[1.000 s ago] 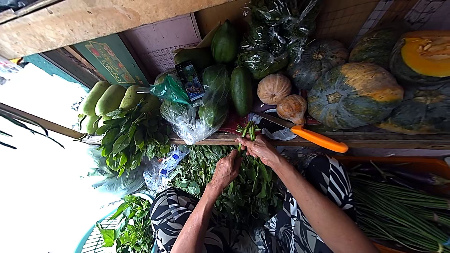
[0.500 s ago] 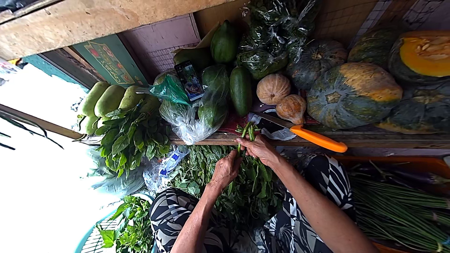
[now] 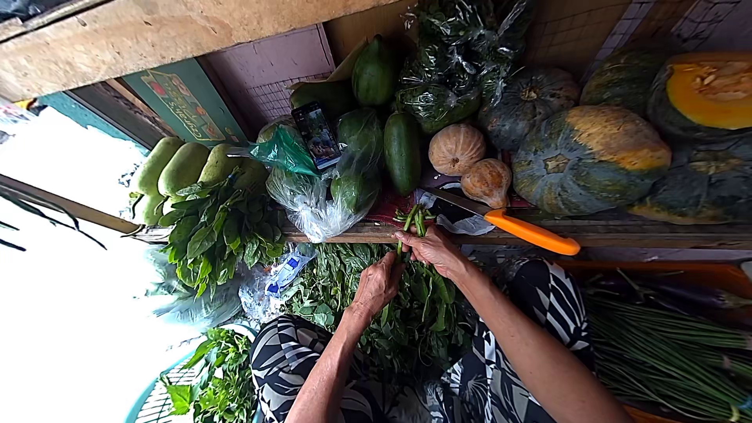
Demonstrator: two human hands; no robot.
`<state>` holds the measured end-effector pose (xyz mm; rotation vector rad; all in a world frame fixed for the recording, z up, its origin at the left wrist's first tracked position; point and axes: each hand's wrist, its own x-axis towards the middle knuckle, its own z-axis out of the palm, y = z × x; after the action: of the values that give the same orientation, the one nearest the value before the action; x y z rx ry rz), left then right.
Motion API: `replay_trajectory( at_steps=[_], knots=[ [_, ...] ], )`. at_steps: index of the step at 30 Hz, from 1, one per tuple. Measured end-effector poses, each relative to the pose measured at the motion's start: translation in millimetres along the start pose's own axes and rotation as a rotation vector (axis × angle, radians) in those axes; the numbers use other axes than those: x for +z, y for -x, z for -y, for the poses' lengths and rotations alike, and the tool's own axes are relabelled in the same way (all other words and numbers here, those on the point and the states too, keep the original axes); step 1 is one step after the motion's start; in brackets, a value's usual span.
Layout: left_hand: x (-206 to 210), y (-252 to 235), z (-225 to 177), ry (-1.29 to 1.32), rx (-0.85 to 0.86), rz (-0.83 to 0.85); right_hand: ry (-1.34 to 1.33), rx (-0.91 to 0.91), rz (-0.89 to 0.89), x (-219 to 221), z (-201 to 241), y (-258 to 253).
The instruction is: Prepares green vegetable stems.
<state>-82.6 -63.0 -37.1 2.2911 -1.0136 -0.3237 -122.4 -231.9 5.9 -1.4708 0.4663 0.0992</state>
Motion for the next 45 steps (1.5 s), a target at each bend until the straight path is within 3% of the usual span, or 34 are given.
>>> replay_trajectory(
  at_steps=[45],
  knots=[
    [-0.5, 0.8, -2.3, -0.038, -0.018, 0.03, 0.032, 0.011, 0.011, 1.6, -1.2, -0.9]
  ],
)
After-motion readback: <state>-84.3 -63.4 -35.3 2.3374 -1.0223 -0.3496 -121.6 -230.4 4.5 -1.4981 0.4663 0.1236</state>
